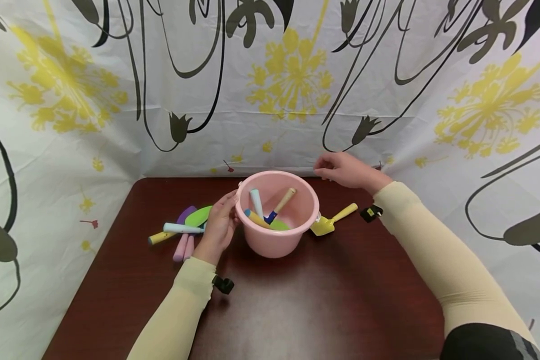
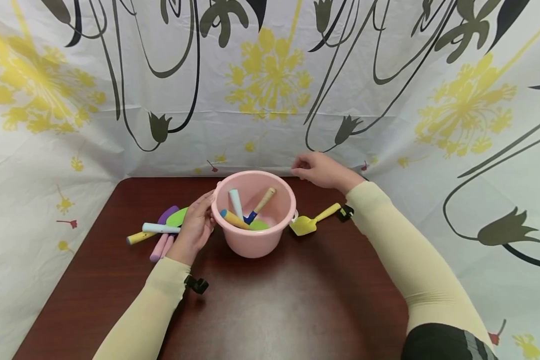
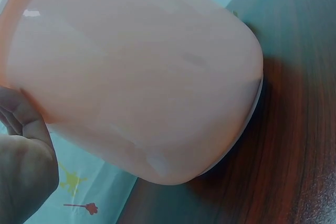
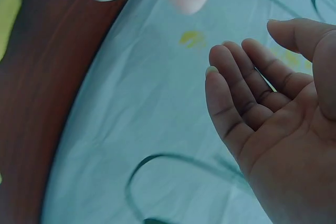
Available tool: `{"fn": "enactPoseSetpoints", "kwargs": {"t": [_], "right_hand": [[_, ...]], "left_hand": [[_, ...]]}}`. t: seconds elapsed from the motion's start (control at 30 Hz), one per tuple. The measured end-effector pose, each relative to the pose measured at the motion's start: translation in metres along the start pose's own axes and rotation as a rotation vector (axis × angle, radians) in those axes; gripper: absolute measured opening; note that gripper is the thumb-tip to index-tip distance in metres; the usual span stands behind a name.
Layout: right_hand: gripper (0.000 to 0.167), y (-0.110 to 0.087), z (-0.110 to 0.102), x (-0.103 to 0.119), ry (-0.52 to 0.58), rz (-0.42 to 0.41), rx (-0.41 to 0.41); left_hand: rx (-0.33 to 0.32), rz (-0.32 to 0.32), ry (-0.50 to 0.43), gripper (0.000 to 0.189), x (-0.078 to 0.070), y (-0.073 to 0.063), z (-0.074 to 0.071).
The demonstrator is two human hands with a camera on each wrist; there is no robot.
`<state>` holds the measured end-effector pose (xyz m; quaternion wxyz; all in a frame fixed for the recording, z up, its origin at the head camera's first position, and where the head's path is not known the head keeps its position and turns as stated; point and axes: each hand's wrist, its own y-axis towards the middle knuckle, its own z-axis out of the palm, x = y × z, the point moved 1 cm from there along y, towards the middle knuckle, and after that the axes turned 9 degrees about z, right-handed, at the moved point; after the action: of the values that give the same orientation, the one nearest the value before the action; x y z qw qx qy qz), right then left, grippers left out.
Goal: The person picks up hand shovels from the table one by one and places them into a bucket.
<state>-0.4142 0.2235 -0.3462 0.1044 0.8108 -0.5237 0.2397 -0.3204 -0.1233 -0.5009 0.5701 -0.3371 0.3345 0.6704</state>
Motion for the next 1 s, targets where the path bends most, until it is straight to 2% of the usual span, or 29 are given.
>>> {"fn": "enactPoseSetpoints", "kwargs": {"t": [0.23,0.4,0.6,0.8,1.0], "right_hand": [[0.028,-0.018,0.011,-0.055,0.062,0.106,-0.063],[0.034,-0.029,0.022,-0.095,0.069,0.220,-0.126],[0.044,-0.039,0.038,-0.143,0.140,0.361,-0.133],[0.047,-0.041,0.053,-0.172,0.253,0.464,-0.105],[0.044,-0.039,0.068,-0.193,0.328,0.527,-0.119]], "left_hand": [[0.008,0.002,-0.001,0.039,0.000,0.000,-0.001],[0.015,0.004,-0.004,0.040,0.001,0.001,-0.002],[0.010,0.008,-0.012,0.038,0.003,0.001,-0.002],[0.009,0.001,-0.015,0.038,0.002,0.000,-0.002],[0.011,0.006,-0.020,0.038,0.000,0.000,-0.001]]}}
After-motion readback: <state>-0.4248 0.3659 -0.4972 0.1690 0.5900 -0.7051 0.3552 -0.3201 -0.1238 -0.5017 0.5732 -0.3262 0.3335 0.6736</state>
